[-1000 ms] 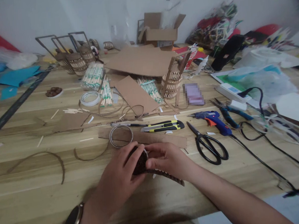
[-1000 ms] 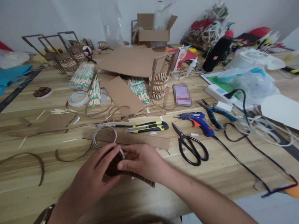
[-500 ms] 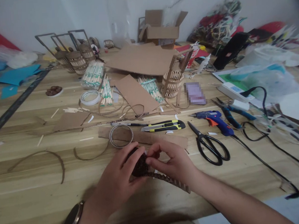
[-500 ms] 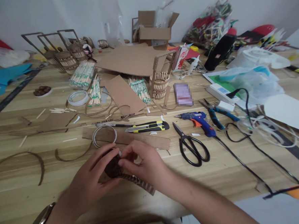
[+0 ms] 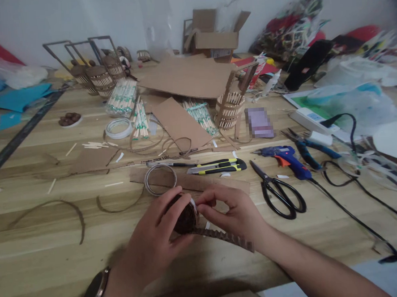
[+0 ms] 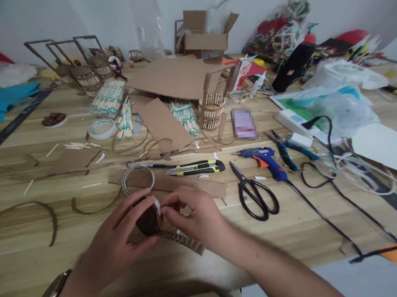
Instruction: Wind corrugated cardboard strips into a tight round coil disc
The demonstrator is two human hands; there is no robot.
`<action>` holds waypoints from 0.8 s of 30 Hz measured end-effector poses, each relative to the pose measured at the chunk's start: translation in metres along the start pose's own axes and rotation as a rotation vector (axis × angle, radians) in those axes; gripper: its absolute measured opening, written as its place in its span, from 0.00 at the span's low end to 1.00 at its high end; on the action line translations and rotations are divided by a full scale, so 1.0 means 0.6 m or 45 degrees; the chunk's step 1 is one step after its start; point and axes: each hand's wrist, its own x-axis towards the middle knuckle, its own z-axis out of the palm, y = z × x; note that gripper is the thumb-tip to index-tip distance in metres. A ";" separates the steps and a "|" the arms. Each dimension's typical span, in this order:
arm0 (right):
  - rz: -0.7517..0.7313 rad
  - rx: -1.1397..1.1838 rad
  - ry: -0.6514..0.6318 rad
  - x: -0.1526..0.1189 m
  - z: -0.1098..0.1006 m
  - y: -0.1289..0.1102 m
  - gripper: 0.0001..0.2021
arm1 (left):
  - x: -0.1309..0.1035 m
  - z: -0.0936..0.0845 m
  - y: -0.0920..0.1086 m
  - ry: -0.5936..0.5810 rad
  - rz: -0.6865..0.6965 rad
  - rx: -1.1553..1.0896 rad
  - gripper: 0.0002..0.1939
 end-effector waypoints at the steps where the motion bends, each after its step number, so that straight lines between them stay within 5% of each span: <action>1: -0.004 0.001 0.005 0.000 0.001 0.001 0.05 | 0.000 0.000 0.000 -0.002 0.002 0.003 0.20; 24: -0.115 -0.076 -0.001 -0.010 0.012 0.011 0.07 | -0.005 0.005 -0.002 -0.045 0.021 0.037 0.23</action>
